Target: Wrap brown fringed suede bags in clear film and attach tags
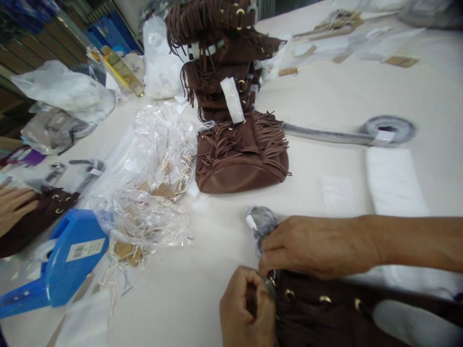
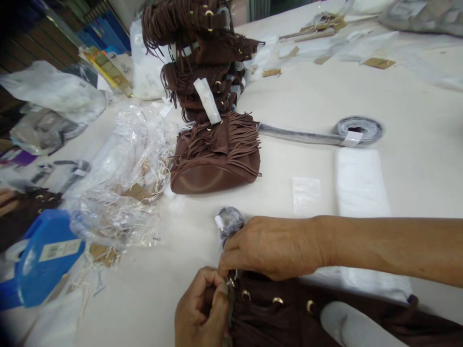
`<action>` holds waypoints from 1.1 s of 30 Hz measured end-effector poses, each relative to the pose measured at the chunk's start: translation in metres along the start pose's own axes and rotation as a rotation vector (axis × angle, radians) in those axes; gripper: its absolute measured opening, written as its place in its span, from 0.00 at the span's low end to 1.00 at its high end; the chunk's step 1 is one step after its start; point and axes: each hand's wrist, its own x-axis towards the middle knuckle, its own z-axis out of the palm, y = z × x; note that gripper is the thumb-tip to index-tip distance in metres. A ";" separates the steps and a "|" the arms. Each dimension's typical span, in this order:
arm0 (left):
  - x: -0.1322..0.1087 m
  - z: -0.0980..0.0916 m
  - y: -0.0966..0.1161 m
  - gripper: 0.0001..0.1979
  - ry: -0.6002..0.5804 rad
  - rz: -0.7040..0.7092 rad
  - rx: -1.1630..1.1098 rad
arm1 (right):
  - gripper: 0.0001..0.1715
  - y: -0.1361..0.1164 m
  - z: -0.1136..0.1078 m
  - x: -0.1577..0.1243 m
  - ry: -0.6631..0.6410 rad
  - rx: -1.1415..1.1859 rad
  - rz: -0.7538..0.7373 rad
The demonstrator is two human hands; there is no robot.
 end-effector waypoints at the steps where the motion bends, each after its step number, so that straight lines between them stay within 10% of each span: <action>1: 0.000 -0.002 0.001 0.10 -0.028 -0.016 -0.046 | 0.17 -0.002 -0.003 -0.001 0.007 0.011 0.021; 11: -0.002 -0.017 0.008 0.08 -0.222 0.004 -0.203 | 0.18 -0.022 -0.004 0.001 0.063 0.066 0.127; 19: 0.000 -0.020 0.000 0.08 0.032 0.633 0.739 | 0.09 -0.022 -0.001 0.014 0.010 -0.013 0.175; 25: 0.013 -0.018 -0.001 0.15 -0.034 0.722 0.876 | 0.09 -0.017 0.003 0.011 0.071 0.078 0.152; 33: 0.022 -0.045 0.016 0.09 -0.141 0.302 -0.038 | 0.11 -0.017 0.010 0.013 0.117 0.019 0.211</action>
